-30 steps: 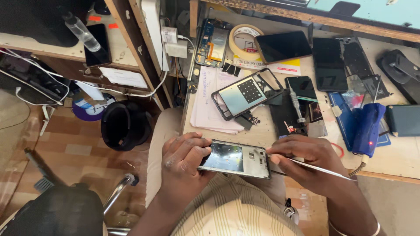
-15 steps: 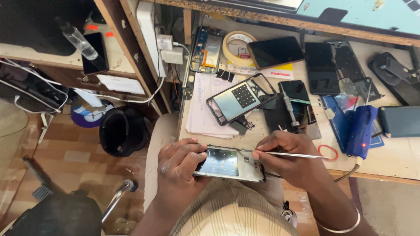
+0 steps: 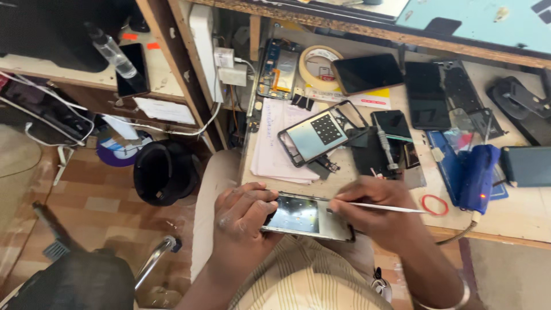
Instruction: The person sits at a cluttered repair workbench and uses a metal spudger to pry and scrape the frame of a disassembled smartphone, working around its edges while holding the phone steady. They briefly reach to a side bench for a tool and continue prying the phone frame.
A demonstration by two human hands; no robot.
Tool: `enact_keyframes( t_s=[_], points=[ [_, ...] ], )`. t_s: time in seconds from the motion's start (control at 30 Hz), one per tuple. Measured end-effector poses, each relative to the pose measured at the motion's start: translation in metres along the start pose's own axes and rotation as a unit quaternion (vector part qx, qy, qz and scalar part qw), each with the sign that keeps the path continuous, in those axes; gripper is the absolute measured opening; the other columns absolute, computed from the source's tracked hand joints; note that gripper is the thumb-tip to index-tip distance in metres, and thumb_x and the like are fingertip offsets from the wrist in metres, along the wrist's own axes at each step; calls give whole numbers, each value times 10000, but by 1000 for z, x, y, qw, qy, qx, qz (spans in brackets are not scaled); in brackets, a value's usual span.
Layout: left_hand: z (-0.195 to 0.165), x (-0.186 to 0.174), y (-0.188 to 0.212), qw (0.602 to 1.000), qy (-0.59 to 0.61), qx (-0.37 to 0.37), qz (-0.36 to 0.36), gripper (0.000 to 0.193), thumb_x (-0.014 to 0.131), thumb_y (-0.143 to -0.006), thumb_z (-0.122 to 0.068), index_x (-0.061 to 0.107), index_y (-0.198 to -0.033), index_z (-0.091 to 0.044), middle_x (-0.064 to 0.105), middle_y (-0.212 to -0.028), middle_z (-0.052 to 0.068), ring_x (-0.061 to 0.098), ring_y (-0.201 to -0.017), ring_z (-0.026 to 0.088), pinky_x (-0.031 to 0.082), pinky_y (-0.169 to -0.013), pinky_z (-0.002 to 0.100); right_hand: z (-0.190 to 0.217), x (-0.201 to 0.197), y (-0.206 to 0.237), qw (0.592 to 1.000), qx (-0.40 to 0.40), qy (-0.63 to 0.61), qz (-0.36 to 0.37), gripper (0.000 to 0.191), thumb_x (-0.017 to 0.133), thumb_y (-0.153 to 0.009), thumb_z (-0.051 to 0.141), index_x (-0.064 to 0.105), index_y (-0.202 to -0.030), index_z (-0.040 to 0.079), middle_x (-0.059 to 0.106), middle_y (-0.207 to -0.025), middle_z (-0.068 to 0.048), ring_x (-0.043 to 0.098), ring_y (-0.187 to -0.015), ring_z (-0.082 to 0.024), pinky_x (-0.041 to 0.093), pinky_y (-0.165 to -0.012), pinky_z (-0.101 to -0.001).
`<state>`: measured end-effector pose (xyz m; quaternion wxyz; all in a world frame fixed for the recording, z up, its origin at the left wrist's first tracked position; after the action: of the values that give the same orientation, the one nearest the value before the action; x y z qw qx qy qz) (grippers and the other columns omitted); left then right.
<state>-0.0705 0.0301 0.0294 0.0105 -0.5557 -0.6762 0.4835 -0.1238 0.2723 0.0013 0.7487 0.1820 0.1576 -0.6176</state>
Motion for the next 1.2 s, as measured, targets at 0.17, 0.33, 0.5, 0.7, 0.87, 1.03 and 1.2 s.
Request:
enact_keyframes(
  t_s=[0.17,0.33,0.5,0.7,0.87,1.03,1.2],
  points=[
    [2,-1,2,1000,-5,-6,6,390,902,-593,-167,667,-892,-82,746,-1052,46,687,-1115,282,458,-974,462,-1,-17,5,999,4,-34,-31,157,854,-762,108,768,-837,0,732,-715,-32,595,-618,-47,448,-512,-230],
    [-1,0,0,1000,0,-2,2,388,913,-615,-190,665,-892,-78,739,-1048,51,681,-1112,285,463,-977,466,10,14,-5,999,-37,-5,-1,151,860,-790,131,784,-816,3,764,-699,-34,602,-619,-48,473,-524,-233],
    [0,-3,-2,1000,2,-1,-4,378,911,-625,-182,666,-893,-79,744,-1050,48,687,-1098,278,474,-974,456,17,-6,-3,997,-63,50,-14,164,863,-751,127,774,-816,6,787,-739,-35,677,-647,-59,523,-556,-224],
    [-1,-3,1,1000,10,2,-3,399,919,-627,-191,650,-895,-72,736,-1043,60,691,-1097,300,466,-969,458,12,-2,-1,1000,-19,13,-11,148,848,-766,115,761,-827,11,792,-764,-53,713,-679,-62,559,-580,-237],
    [-2,-2,-1,1000,0,0,-6,389,911,-627,-177,654,-904,-80,738,-1049,54,692,-1090,299,471,-982,458,47,35,-14,989,-148,22,15,147,850,-805,129,755,-833,21,805,-798,-43,717,-712,-66,564,-626,-227],
    [0,-4,-1,1000,-2,2,-9,391,905,-610,-170,656,-900,-86,742,-1044,47,691,-1088,292,468,-978,461,30,-7,-2,991,-73,111,-26,189,881,-727,146,767,-822,29,801,-759,-45,734,-676,-75,563,-590,-238],
    [0,-2,2,1000,-5,2,-7,398,913,-614,-173,653,-902,-84,738,-1037,50,690,-1086,290,456,-970,468,20,-6,0,999,-43,5,-18,166,852,-770,141,758,-837,22,778,-774,-40,719,-705,-68,562,-592,-231]
  ],
)
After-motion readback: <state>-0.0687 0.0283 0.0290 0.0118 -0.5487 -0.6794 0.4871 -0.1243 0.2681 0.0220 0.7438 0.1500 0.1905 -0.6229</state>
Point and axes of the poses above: each hand's wrist, its own y-axis away from the middle knuckle, its own x-axis out of the palm, z = x × y, the point moved 8 cm from there along -y, towards the middle knuckle
